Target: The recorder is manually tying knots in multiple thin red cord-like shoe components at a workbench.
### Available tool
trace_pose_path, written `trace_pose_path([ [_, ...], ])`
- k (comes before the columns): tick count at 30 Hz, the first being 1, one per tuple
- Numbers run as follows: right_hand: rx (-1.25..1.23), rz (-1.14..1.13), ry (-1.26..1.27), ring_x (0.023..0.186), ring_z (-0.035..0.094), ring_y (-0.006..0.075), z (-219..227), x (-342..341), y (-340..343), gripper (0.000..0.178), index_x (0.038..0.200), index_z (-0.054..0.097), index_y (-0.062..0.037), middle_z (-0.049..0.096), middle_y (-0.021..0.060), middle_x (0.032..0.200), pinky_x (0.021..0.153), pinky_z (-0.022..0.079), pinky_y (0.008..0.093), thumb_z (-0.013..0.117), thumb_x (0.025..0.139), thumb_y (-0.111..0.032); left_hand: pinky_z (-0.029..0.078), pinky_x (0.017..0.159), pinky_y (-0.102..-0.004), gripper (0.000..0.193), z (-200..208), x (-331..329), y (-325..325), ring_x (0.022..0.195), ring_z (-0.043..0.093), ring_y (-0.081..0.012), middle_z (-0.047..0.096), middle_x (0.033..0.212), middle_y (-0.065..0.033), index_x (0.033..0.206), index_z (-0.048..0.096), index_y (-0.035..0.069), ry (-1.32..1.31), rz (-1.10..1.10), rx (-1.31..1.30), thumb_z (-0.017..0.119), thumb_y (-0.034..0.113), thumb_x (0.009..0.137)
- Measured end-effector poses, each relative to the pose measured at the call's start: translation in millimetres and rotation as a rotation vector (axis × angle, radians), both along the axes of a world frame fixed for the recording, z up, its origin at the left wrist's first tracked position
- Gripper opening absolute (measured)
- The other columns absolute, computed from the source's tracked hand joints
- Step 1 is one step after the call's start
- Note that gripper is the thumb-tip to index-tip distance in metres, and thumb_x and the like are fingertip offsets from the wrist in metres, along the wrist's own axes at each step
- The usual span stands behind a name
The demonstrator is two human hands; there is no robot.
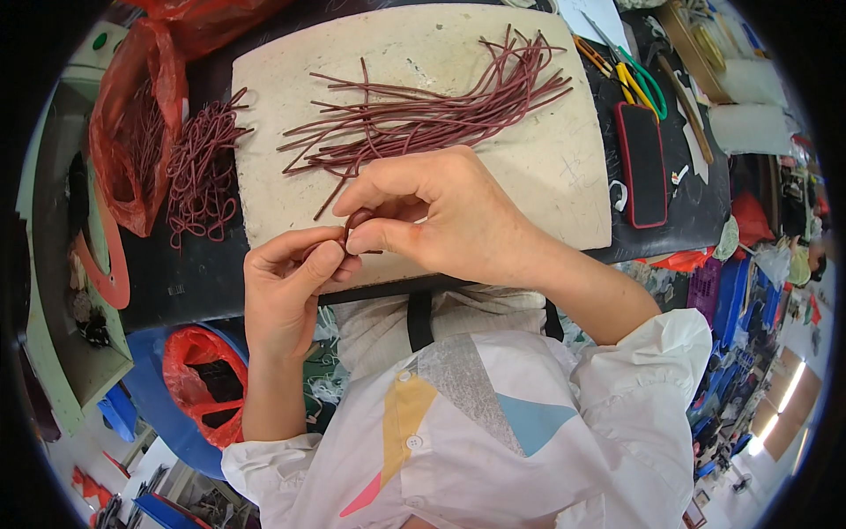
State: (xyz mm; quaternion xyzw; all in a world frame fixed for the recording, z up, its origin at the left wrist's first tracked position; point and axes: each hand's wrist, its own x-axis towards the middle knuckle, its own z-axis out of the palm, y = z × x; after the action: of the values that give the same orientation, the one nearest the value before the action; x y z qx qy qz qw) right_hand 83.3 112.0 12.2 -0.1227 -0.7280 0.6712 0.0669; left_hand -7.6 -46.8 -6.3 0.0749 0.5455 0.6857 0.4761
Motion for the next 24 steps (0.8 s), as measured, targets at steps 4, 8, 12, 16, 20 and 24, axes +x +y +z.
trace_pose_path([
  [4, 0.057, 0.029, -0.005, 0.069, 0.059, 0.0104, -3.3, 1.5, -0.1, 0.017, 0.088, 0.063, -0.0013, 0.063, 0.0055, 0.075, 0.063, 0.047, 0.0233, 0.063, 0.071, -0.002, 0.052, 0.062, -0.0224, 0.016, -0.8, 4.4, 1.4, 0.068, 0.062, -0.0142, 0.063, 0.081, -0.0122, 0.093, 0.06, -0.006, 0.069, 0.046, 0.008, 0.06, -0.001, 0.078],
  [8, 0.172, 0.039, 0.002, 0.067, 0.059, 0.0118, -6.1, 0.3, 1.3, 0.011, 0.084, 0.062, -0.0009, 0.062, 0.006, 0.074, 0.061, 0.046, 0.0249, 0.059, 0.074, -0.003, 0.05, 0.061, -0.0213, 0.015, -4.1, 6.9, 0.5, 0.069, 0.06, -0.0117, 0.062, 0.082, -0.0106, 0.094, 0.06, -0.007, 0.189, 0.051, 0.016, 0.059, -0.001, 0.079],
  [12, 0.493, 0.095, 0.058, 0.068, 0.059, 0.0127, -9.3, 2.5, 3.6, 0.007, 0.082, 0.058, -0.0007, 0.06, 0.0064, 0.072, 0.062, 0.046, 0.025, 0.057, 0.076, -0.003, 0.049, 0.059, -0.0197, 0.015, -2.2, 7.7, 0.2, 0.068, 0.059, -0.0106, 0.062, 0.081, -0.0097, 0.094, 0.06, -0.007, 0.231, 0.03, -0.065, 0.058, -0.001, 0.08],
  [16, 0.105, -0.067, 0.027, 0.071, 0.059, 0.0117, -16.4, 5.4, -7.1, 0.009, 0.084, 0.055, 0.0003, 0.059, 0.0061, 0.073, 0.065, 0.047, 0.0246, 0.058, 0.078, -0.006, 0.049, 0.06, -0.0196, 0.015, -6.3, 4.5, -1.3, 0.068, 0.06, -0.0108, 0.062, 0.081, -0.0097, 0.094, 0.06, -0.006, 0.142, 0.052, -0.011, 0.058, 0.001, 0.081],
  [20, -0.359, -0.186, 0.034, 0.072, 0.058, 0.0114, -24.3, 3.5, -18.1, 0.016, 0.088, 0.055, 0.002, 0.059, 0.0064, 0.074, 0.067, 0.047, 0.0245, 0.061, 0.079, -0.01, 0.049, 0.06, -0.02, 0.016, -6.9, 5.0, -0.6, 0.067, 0.06, -0.0112, 0.062, 0.08, -0.0104, 0.095, 0.059, -0.007, 0.156, 0.133, 0.021, 0.059, 0.001, 0.081],
  [24, -0.076, -0.088, -0.023, 0.071, 0.059, 0.0122, -23.1, 5.5, -17.8, 0.015, 0.085, 0.058, 0.0005, 0.061, 0.0066, 0.073, 0.064, 0.046, 0.0243, 0.064, 0.075, -0.008, 0.05, 0.06, -0.0205, 0.017, -8.0, 6.0, -1.0, 0.066, 0.06, -0.0119, 0.062, 0.08, -0.0111, 0.096, 0.059, -0.007, 0.174, 0.145, 0.035, 0.059, 0.001, 0.081],
])
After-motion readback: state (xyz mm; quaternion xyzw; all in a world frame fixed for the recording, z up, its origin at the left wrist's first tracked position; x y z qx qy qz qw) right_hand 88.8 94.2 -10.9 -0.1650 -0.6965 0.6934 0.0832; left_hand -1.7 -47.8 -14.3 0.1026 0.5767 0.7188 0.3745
